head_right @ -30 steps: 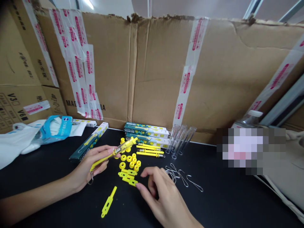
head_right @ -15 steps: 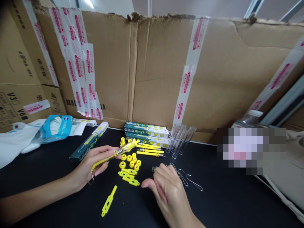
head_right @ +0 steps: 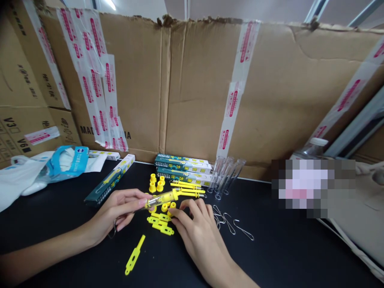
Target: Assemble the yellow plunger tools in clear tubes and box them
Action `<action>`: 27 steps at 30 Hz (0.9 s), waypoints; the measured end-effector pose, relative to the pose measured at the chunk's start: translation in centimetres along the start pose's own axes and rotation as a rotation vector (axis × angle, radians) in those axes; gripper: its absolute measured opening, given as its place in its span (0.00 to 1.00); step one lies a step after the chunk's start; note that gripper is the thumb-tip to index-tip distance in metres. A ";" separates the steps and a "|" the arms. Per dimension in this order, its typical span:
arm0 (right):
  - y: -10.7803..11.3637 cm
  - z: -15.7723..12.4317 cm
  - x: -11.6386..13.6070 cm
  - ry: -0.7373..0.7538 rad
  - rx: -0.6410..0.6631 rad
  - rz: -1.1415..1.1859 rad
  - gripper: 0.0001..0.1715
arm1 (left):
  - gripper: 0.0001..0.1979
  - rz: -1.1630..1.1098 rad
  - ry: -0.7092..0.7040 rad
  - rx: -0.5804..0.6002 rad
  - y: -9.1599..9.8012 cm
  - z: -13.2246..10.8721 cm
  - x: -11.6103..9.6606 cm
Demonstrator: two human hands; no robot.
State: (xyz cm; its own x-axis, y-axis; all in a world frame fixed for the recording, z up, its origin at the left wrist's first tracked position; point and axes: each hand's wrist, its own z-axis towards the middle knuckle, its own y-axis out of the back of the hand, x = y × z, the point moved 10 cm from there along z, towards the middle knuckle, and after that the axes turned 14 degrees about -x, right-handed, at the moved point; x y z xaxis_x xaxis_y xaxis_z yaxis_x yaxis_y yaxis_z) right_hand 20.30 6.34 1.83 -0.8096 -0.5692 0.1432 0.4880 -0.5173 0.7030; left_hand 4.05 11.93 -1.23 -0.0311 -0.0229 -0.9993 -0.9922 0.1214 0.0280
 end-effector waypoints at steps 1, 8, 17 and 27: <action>0.0 -0.1 -0.1 -0.018 0.005 0.019 0.09 | 0.16 -0.002 -0.001 0.000 0.0 0.0 0.0; -0.5 -0.8 -1.2 -0.137 0.021 0.183 0.04 | 0.17 0.002 0.005 0.007 0.0 0.0 0.3; 3.5 -0.7 -4.5 -0.392 -0.314 0.455 0.09 | 0.16 0.016 -0.018 0.033 -0.6 -0.2 -0.4; 3.5 -0.7 -5.0 -0.470 -0.310 0.592 0.07 | 0.17 0.108 -0.059 0.105 -1.4 -0.6 -0.4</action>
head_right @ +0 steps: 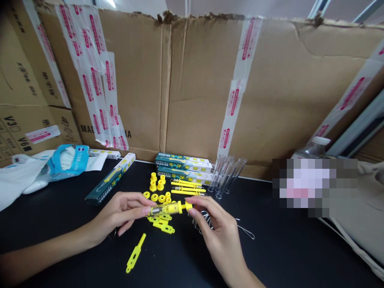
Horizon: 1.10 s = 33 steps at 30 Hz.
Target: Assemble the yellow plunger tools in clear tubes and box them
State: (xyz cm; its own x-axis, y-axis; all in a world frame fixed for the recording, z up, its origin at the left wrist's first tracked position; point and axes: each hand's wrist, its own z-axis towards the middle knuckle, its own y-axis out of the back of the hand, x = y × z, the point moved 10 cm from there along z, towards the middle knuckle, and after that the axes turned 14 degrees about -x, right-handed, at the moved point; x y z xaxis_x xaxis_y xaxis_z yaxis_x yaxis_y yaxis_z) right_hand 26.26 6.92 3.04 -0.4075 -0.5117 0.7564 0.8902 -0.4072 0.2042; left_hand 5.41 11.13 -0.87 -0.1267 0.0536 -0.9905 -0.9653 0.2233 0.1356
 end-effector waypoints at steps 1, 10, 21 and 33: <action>-0.1 0.0 -0.1 0.000 0.007 -0.008 0.07 | 0.18 0.004 0.000 0.001 0.0 0.0 0.0; -0.3 -0.2 -0.1 0.008 0.049 -0.023 0.07 | 0.19 0.024 0.024 -0.021 0.2 0.1 0.2; -0.5 -0.4 -0.8 -0.058 0.080 -0.062 0.11 | 0.20 0.027 0.034 -0.033 0.2 0.0 0.1; -0.2 0.2 -0.5 -0.169 -0.020 0.177 0.09 | 0.20 0.016 0.034 -0.032 0.3 0.1 0.1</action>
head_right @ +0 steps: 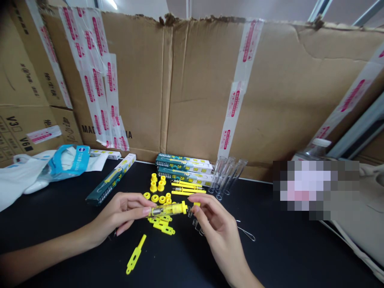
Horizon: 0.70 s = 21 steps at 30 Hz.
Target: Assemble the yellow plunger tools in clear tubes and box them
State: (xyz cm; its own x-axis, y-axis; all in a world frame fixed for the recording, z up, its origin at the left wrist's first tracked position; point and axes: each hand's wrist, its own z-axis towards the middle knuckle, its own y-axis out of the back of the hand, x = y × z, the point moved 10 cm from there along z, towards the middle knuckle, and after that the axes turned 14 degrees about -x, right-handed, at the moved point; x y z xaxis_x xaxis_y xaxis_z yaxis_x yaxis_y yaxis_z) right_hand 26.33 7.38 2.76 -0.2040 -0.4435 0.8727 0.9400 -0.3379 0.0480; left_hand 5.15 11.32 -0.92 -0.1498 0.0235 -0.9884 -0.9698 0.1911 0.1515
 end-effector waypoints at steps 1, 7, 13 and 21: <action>-0.1 0.0 0.2 0.018 0.010 -0.009 0.09 | 0.20 -0.001 0.001 -0.001 0.0 0.0 0.0; -0.7 -0.1 0.2 0.026 0.031 0.011 0.10 | 0.20 0.004 -0.002 0.009 -0.1 -0.2 -0.1; -0.7 -0.3 -0.9 -0.064 0.061 -0.056 0.15 | 0.20 -0.013 -0.009 0.016 -0.2 -0.3 0.0; -1.1 -0.8 -1.0 -0.062 0.100 -0.103 0.12 | 0.18 0.066 -0.074 -0.002 -0.3 -0.8 -0.4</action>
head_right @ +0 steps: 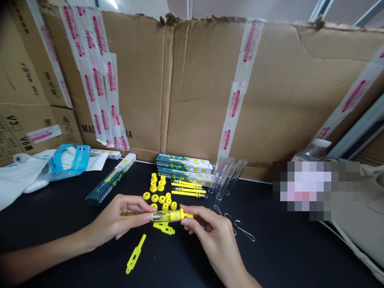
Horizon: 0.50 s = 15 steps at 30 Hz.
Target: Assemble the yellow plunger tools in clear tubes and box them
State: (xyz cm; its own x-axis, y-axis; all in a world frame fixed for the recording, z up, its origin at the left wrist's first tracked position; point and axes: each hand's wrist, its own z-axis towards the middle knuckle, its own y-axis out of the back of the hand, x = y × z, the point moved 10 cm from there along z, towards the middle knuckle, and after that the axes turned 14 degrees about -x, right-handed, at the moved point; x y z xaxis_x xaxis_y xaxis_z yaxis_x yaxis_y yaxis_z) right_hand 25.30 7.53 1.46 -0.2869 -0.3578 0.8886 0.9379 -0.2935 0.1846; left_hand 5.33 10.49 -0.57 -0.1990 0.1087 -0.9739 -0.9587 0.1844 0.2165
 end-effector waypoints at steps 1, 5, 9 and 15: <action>-0.1 0.0 0.0 -0.001 0.003 0.012 0.12 | 0.17 0.015 -0.014 -0.012 0.1 -0.1 -0.1; -0.4 -0.2 -0.2 -0.024 0.010 0.038 0.12 | 0.13 0.042 -0.087 -0.055 0.2 -0.3 -0.8; -0.7 -0.7 -1.3 -0.098 0.052 0.021 0.15 | 0.11 0.077 -0.149 -0.077 0.3 -0.5 -1.2; -1.1 -1.2 -2.1 -0.163 0.087 0.007 0.17 | 0.10 0.114 -0.182 -0.091 0.5 -0.6 -1.4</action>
State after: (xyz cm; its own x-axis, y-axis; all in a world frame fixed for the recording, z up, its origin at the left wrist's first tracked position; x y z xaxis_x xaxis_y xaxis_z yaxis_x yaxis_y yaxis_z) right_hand 24.60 7.49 -1.10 -0.2517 -0.2092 0.9449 0.9550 -0.2117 0.2076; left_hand 4.97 9.81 0.86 -0.2754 0.2994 -0.9135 -0.9481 0.0726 0.3096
